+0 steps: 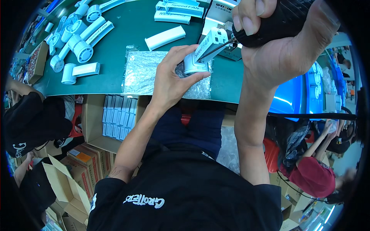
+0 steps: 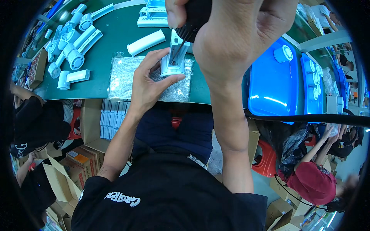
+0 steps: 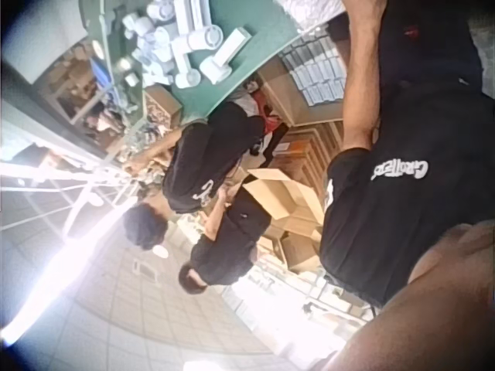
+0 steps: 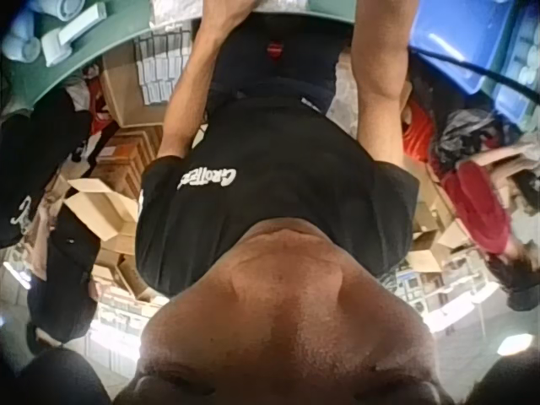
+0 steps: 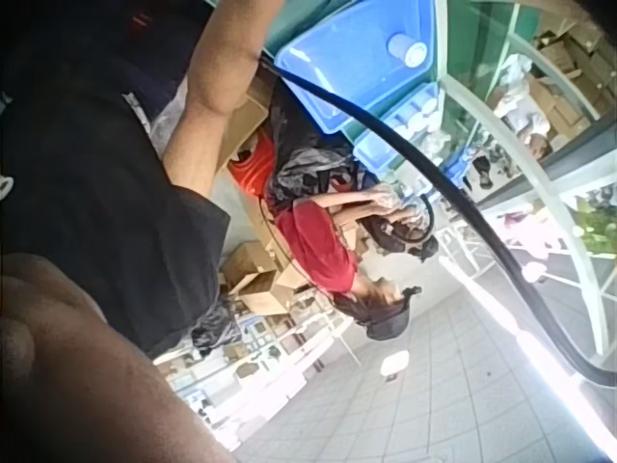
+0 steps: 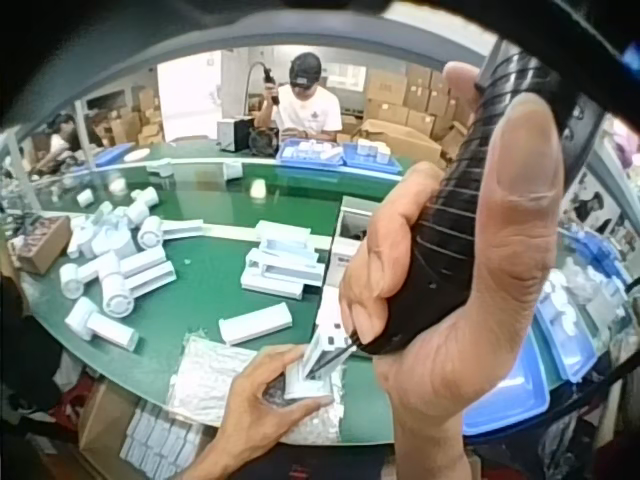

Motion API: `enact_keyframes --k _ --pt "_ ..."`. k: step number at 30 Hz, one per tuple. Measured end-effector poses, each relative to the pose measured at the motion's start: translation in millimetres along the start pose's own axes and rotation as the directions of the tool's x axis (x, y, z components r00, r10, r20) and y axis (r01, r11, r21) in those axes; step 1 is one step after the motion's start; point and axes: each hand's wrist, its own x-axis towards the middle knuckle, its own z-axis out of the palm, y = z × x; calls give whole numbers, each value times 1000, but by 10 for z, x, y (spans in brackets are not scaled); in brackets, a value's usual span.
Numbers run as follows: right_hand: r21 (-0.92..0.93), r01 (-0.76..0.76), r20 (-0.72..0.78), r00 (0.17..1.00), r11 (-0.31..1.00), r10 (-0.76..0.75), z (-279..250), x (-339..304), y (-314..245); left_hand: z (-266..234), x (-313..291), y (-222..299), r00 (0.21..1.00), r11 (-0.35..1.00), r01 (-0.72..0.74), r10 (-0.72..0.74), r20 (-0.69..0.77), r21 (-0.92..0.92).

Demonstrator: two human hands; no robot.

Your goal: Assembling plastic handheld fans and testing components using an electric screwdriver.

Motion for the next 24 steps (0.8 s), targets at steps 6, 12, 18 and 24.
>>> enact_keyframes --k 6,12,18,24 --pt "148 4 142 990 989 -26 -157 -1 224 -87 -55 -42 994 997 -45 51 -101 60" --pt "535 -198 88 980 822 179 -57 93 238 176 -24 -174 942 969 -215 238 -235 121" --pt "281 -117 -92 985 953 148 -238 31 280 207 -73 48 977 995 -96 102 -188 36" --pt "419 159 153 958 894 -242 -95 216 104 5 -27 -127 980 991 -113 123 -155 69"
